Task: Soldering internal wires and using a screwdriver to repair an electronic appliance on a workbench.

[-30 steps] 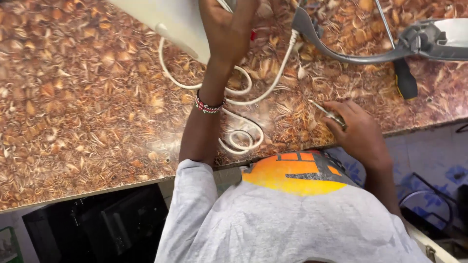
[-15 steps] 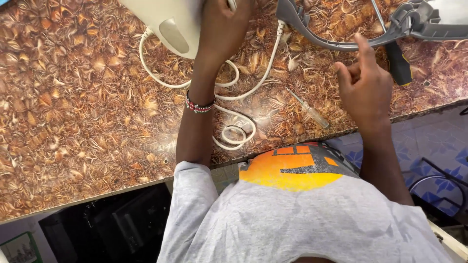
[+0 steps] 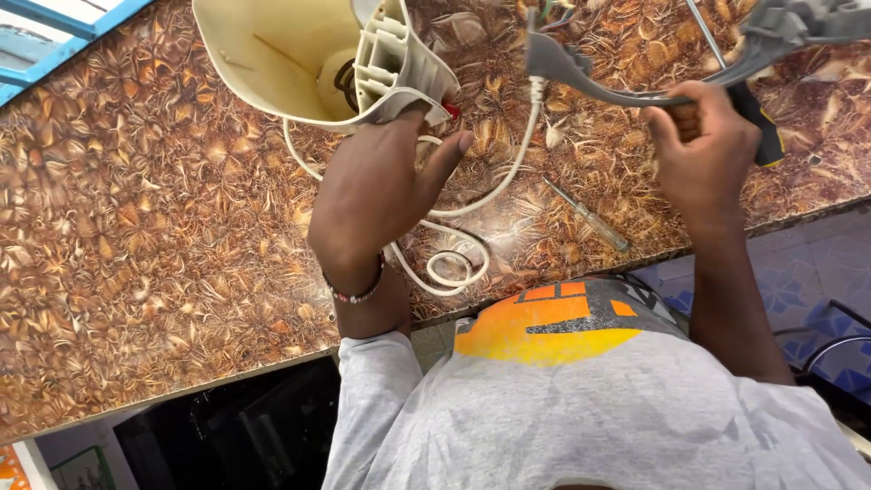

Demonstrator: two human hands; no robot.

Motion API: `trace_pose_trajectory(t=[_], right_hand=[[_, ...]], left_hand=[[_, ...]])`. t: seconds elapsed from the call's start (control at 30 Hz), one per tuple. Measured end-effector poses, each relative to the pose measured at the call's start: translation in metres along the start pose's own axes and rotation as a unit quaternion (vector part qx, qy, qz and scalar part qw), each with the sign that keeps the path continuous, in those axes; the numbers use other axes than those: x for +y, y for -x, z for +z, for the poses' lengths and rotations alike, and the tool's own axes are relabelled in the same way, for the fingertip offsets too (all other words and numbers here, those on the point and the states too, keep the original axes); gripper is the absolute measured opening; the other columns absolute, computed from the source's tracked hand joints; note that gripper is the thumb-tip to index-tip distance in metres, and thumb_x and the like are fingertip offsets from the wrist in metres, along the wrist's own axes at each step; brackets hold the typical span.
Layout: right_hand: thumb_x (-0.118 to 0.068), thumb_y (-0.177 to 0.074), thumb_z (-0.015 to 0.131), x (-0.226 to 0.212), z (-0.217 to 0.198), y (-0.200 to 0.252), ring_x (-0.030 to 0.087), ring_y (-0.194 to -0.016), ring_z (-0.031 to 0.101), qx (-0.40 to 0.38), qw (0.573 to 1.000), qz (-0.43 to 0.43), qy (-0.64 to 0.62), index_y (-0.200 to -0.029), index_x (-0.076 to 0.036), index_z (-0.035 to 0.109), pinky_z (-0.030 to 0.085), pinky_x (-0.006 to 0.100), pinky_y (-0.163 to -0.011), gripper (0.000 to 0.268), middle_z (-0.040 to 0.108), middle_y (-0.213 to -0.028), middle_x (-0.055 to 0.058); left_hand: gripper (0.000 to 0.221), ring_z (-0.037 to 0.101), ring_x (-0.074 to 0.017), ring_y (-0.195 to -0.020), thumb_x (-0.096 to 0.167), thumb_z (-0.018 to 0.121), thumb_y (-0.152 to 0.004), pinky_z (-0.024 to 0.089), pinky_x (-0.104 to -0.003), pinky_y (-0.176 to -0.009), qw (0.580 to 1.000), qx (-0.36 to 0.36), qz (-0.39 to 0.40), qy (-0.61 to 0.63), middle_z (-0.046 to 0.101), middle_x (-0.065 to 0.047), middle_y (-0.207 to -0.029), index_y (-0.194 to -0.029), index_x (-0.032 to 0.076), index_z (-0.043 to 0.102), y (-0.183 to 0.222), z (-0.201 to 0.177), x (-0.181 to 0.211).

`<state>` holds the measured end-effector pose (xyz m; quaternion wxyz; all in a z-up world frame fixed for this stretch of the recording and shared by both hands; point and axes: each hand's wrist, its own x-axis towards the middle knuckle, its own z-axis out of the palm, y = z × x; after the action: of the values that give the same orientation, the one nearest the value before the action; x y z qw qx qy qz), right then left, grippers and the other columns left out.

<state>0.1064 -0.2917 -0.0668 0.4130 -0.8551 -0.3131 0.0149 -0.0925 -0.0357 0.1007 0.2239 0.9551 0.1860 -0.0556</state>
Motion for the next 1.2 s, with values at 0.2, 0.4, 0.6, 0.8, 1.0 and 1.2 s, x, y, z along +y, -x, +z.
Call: trace_pose_trajectory(t=[0.2,0.4,0.6,0.8,1.0,1.2], right_hand=[[0.017,-0.121,0.07,0.02,-0.009,0.017,0.031,-0.097,0.073,0.022,0.972,-0.042,-0.23,-0.124,0.013,0.055,0.064,0.034,-0.084,0.015,0.068,-0.111,0.028],[-0.011,-0.101,0.07,0.039,0.013,0.022,0.02,-0.084,0.062,0.105,0.873,0.178,-0.442,-0.099,-0.004,0.061,0.057,0.033,-0.078,0.012,0.063,-0.094,0.01],[-0.024,-0.113,0.064,0.048,0.018,0.056,0.029,-0.095,0.066,0.053,0.966,0.005,-0.252,-0.117,-0.001,0.053,0.054,0.037,-0.081,0.026,0.059,-0.108,0.017],[-0.011,-0.106,0.068,0.033,0.02,0.057,0.032,-0.097,0.071,-0.002,0.933,-0.031,-0.36,-0.114,0.001,0.047,0.062,0.038,-0.082,0.025,0.065,-0.107,0.026],[-0.013,-0.101,0.072,0.012,0.027,0.047,0.026,-0.093,0.072,-0.109,0.936,-0.026,-0.332,-0.112,-0.001,0.049,0.059,0.033,-0.076,0.028,0.064,-0.101,0.019],[-0.013,-0.106,0.071,0.036,0.042,0.037,0.023,-0.084,0.054,-0.152,0.977,-0.129,-0.079,-0.115,-0.005,0.061,0.045,0.038,-0.074,0.016,0.061,-0.102,0.01]], left_hand=[[0.076,0.076,-0.0282,-0.066,0.061,0.031,-0.101,0.06,-0.051,-0.06,0.997,0.031,0.058,0.042,0.075,-0.023,-0.102,-0.145,0.001,0.047,0.029,-0.011,0.024],[0.077,0.048,-0.0374,-0.161,0.057,0.041,-0.111,0.044,-0.053,-0.13,0.96,0.034,0.186,0.207,0.04,-0.02,-0.171,-0.163,0.008,0.015,0.002,0.022,0.043],[0.053,0.07,-0.0267,-0.131,0.049,0.036,-0.112,0.059,-0.042,-0.106,0.907,-0.044,0.282,0.308,0.063,-0.011,-0.146,-0.151,0.012,0.042,-0.011,0.033,0.06],[0.052,0.068,-0.0253,-0.108,0.048,0.038,-0.109,0.053,-0.038,-0.09,0.892,-0.108,0.328,0.291,0.068,-0.009,-0.119,-0.145,0.011,0.05,-0.01,0.026,0.066],[0.04,0.063,-0.0277,-0.103,0.032,0.034,-0.114,0.048,-0.041,-0.079,0.869,-0.19,0.377,0.259,0.066,-0.01,-0.116,-0.146,0.014,0.049,-0.016,0.04,0.055],[0.035,0.067,-0.022,-0.096,0.028,0.055,-0.113,0.054,-0.035,-0.08,0.891,-0.155,0.329,0.273,0.063,-0.01,-0.123,-0.147,0.02,0.05,-0.02,0.071,0.053]])
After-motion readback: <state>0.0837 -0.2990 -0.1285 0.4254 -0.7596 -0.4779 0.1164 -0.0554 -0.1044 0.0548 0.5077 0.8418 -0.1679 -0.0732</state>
